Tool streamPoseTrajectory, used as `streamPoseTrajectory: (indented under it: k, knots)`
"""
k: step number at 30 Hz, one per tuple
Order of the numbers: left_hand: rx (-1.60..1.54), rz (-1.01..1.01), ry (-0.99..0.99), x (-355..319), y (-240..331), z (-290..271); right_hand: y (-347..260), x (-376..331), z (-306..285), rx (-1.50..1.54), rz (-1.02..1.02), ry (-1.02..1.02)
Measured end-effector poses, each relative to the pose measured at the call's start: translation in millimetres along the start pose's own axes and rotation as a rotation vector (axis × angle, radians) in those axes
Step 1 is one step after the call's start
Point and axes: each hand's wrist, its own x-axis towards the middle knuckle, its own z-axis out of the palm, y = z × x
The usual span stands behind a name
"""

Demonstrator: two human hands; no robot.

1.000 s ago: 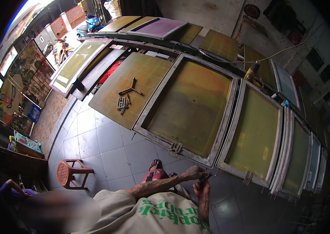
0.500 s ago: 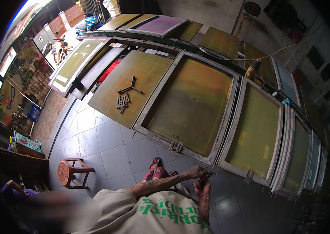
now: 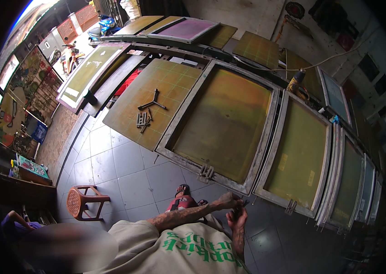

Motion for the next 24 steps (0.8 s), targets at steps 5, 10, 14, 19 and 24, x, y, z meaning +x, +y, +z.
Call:
streamPoseTrajectory:
  k: [5, 10, 14, 19, 24]
  knots:
    - [0.267, 0.032, 0.096, -4, 3, 2, 8, 7, -18, -0.092, -0.083, 0.111]
    - [0.254, 0.023, 0.068, -5, 3, 1, 7, 3, -11, -0.188, -0.147, 0.066]
    - [0.126, 0.039, -0.066, 3, -7, 2, -4, -15, 21, -0.027, -0.080, -0.003]
    - [-0.048, 0.019, -0.176, 9, -23, 5, -1, -12, 18, -0.106, -0.033, 0.197]
    - [0.196, 0.011, 0.174, -7, -1, 5, 9, 4, -9, -0.139, -0.108, 0.207]
